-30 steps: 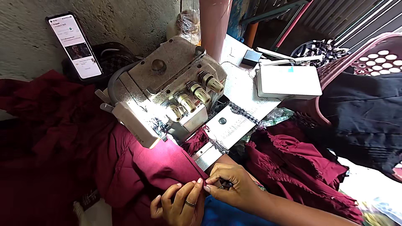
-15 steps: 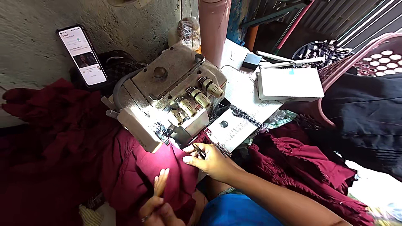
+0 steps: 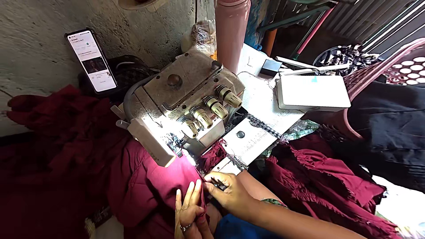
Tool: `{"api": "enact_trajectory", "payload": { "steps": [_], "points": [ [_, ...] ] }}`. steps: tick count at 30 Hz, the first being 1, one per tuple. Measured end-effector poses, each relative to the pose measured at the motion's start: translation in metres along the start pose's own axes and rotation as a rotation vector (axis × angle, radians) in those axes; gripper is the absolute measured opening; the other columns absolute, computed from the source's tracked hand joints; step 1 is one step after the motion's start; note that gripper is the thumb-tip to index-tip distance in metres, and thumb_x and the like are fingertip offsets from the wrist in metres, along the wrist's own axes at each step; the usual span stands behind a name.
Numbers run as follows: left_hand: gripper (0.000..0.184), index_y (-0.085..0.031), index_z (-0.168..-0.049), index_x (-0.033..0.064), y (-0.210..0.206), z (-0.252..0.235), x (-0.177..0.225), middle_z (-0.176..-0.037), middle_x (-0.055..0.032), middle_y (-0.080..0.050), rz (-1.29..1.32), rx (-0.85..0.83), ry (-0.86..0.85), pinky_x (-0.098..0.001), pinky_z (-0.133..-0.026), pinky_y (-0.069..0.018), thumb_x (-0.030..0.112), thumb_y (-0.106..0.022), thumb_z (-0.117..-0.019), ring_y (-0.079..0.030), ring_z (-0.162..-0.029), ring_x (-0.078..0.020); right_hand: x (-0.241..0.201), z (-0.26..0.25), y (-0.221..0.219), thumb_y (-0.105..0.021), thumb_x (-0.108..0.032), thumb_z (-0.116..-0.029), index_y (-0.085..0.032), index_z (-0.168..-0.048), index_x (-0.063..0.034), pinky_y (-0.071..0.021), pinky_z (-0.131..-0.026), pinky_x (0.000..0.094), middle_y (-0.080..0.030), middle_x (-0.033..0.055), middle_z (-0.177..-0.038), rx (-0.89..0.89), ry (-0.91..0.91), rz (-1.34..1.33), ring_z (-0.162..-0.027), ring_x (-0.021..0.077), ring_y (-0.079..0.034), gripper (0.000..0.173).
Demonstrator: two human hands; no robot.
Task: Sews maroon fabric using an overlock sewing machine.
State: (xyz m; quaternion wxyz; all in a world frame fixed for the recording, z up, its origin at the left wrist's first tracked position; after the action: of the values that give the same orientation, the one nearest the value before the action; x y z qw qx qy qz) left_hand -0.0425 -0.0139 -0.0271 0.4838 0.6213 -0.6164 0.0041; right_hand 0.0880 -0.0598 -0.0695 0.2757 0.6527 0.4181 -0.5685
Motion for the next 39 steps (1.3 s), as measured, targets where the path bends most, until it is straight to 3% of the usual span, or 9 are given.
{"api": "enact_trajectory", "payload": {
  "steps": [2,6,18,24,27,33,36,38,39],
  "points": [
    [0.024,-0.045,-0.106,0.0148,0.000,0.002,-0.001,-0.126,-0.0007,-0.072,-0.033,-0.022,-0.001,-0.0405,-0.124,-0.0255,0.031,-0.028,-0.1127,-0.055,-0.134,-0.0050,-0.003,0.007,0.005,-0.062,-0.015,-0.1002,-0.072,-0.097,-0.0016,-0.0473,-0.060,0.0090,-0.068,-0.0041,-0.079,-0.002,-0.118,-0.067,-0.064,-0.0090,-0.056,0.017],
    [0.023,-0.046,-0.107,0.0148,-0.001,0.005,-0.004,-0.127,-0.0028,-0.071,-0.074,-0.042,-0.027,-0.0444,-0.126,-0.0182,0.030,-0.029,-0.1125,-0.053,-0.137,-0.0061,-0.010,0.009,0.011,-0.071,-0.013,-0.0941,-0.073,-0.097,-0.0070,-0.0458,-0.051,0.0086,-0.069,-0.0105,-0.080,0.012,-0.266,-0.182,-0.057,-0.0105,-0.054,0.007],
    [0.021,-0.047,-0.107,0.0162,-0.006,0.009,-0.003,-0.131,-0.0021,-0.069,-0.131,-0.041,-0.052,-0.0497,-0.126,-0.0056,0.031,-0.032,-0.1120,-0.047,-0.142,-0.0056,-0.005,0.001,0.012,-0.080,-0.010,-0.0827,-0.072,-0.085,-0.0110,-0.0440,-0.052,0.0087,-0.065,-0.0128,-0.072,0.025,-0.301,-0.189,-0.057,-0.0106,-0.054,0.008],
    [0.023,-0.047,-0.106,0.0160,-0.005,0.010,-0.004,-0.133,-0.0027,-0.067,-0.179,-0.063,-0.067,-0.0504,-0.126,-0.0009,0.031,-0.030,-0.1119,-0.045,-0.143,-0.0051,-0.009,0.008,0.013,-0.078,-0.008,-0.0850,-0.075,-0.095,-0.0080,-0.0474,-0.054,0.0093,-0.070,-0.0115,-0.077,0.021,-0.327,-0.204,-0.059,-0.0100,-0.057,0.010],
    [0.024,-0.047,-0.106,0.0159,-0.007,0.011,-0.004,-0.132,-0.0035,-0.068,-0.224,-0.069,-0.082,-0.0511,-0.125,-0.0005,0.031,-0.030,-0.1117,-0.045,-0.143,-0.0057,-0.012,0.010,0.015,-0.077,-0.005,-0.0843,-0.075,-0.102,-0.0057,-0.0511,-0.061,0.0096,-0.073,-0.0096,-0.086,0.014,-0.346,-0.206,-0.068,-0.0095,-0.062,0.018],
    [0.023,-0.050,-0.105,0.0185,-0.007,0.010,-0.002,-0.134,-0.0007,-0.066,-0.308,-0.092,-0.104,-0.0556,-0.123,0.0016,0.032,-0.033,-0.1111,-0.043,-0.144,-0.0056,-0.011,0.017,0.019,-0.069,-0.005,-0.0908,-0.077,-0.099,-0.0008,-0.0515,-0.071,0.0083,-0.075,-0.0043,-0.089,-0.046,-0.207,-0.138,-0.077,-0.0111,-0.063,0.012],
    [0.022,-0.053,-0.104,0.0189,-0.008,0.010,-0.002,-0.134,-0.0001,-0.067,-0.359,-0.102,-0.116,-0.0573,-0.121,0.0035,0.029,-0.035,-0.1098,-0.042,-0.145,-0.0062,-0.011,0.016,0.020,-0.063,-0.010,-0.0937,-0.075,-0.094,-0.0017,-0.0459,-0.063,0.0076,-0.068,-0.0069,-0.078,-0.084,-0.180,-0.139,-0.068,-0.0116,-0.056,0.015],
    [0.022,-0.056,-0.105,0.0197,-0.009,0.009,-0.003,-0.134,0.0023,-0.068,-0.390,-0.085,-0.124,-0.0579,-0.121,0.0028,0.029,-0.036,-0.1101,-0.043,-0.144,-0.0057,-0.012,0.014,0.020,-0.063,-0.021,-0.0977,-0.071,-0.088,-0.0073,-0.0393,-0.055,0.0087,-0.058,-0.0125,-0.069,-0.116,-0.209,-0.175,-0.060,-0.0115,-0.049,0.019],
    [0.022,-0.057,-0.106,0.0201,-0.009,0.008,-0.003,-0.134,0.0033,-0.068,-0.400,-0.079,-0.127,-0.0584,-0.121,0.0028,0.029,-0.037,-0.1097,-0.043,-0.144,-0.0059,-0.012,0.013,0.020,-0.066,-0.023,-0.0970,-0.072,-0.087,-0.0085,-0.0401,-0.055,0.0092,-0.059,-0.0133,-0.068,-0.116,-0.232,-0.190,-0.060,-0.0111,-0.050,0.019]
  ]
}}
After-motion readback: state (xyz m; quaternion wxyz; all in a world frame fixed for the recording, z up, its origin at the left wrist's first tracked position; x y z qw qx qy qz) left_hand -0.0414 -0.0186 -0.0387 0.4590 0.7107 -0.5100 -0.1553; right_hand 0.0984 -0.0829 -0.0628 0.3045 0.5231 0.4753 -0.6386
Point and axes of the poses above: each hand's wrist, its own z-axis away from the middle knuckle, its own y-axis out of the back of the hand, x = y × z, the point moved 2 cm from there along -z, towards the middle knuckle
